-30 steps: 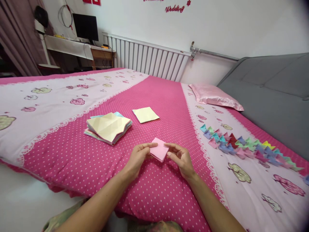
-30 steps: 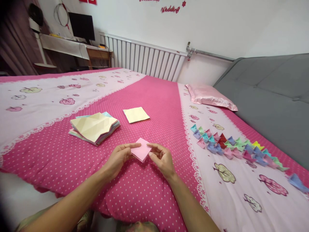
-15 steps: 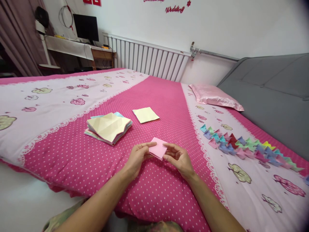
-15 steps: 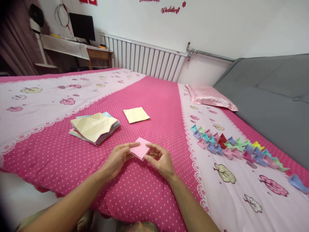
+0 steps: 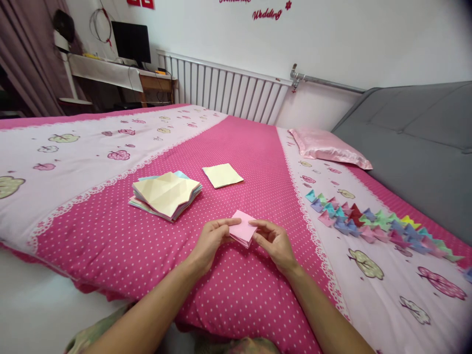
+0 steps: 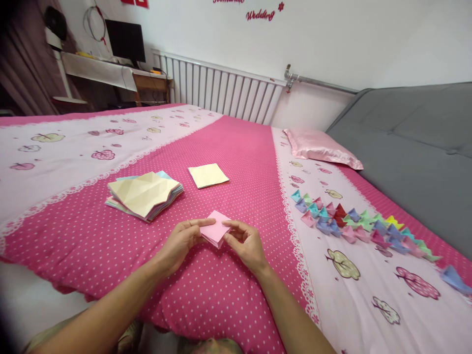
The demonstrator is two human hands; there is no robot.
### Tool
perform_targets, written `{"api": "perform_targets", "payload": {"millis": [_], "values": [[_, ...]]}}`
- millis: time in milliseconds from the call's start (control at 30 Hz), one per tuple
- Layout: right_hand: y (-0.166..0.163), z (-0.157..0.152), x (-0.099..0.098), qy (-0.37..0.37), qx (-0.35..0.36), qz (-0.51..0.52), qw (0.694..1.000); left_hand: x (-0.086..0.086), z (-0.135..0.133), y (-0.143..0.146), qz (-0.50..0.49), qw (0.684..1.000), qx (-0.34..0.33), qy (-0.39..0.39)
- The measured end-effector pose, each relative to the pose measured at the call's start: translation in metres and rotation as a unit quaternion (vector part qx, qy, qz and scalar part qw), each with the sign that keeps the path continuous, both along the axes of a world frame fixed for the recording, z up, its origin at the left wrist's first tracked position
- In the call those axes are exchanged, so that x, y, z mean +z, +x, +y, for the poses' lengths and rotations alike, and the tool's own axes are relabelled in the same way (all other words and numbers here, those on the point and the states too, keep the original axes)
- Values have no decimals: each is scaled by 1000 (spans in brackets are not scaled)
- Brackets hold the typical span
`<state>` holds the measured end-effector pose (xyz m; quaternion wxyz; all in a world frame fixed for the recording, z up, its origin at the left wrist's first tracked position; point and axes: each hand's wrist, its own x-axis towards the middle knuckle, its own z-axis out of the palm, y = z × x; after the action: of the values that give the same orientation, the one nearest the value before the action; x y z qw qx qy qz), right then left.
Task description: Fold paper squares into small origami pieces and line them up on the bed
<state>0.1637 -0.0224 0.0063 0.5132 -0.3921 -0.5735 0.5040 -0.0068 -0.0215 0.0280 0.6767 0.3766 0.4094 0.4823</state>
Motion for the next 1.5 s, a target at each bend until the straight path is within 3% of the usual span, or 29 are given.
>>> {"api": "perform_targets", "payload": {"millis": [333,633,833,1233,1500], "values": [[1,3,-4,-4,-31,-2,1000,6,-5,1,64,997,-29,21],[-1,-1,5,27,-60,-47,997,0,-5,4,87,987,-76,111],[-1,-3,3,26,-72,-44,996,-3,-4,4,100,983,-54,147],[-5,-4,4,-15,-69,39,997,-5,-3,6,52,988,-49,133],[-4,-3,5,-34,-108,17,993,-7,0,5,42,990,-67,115]]}}
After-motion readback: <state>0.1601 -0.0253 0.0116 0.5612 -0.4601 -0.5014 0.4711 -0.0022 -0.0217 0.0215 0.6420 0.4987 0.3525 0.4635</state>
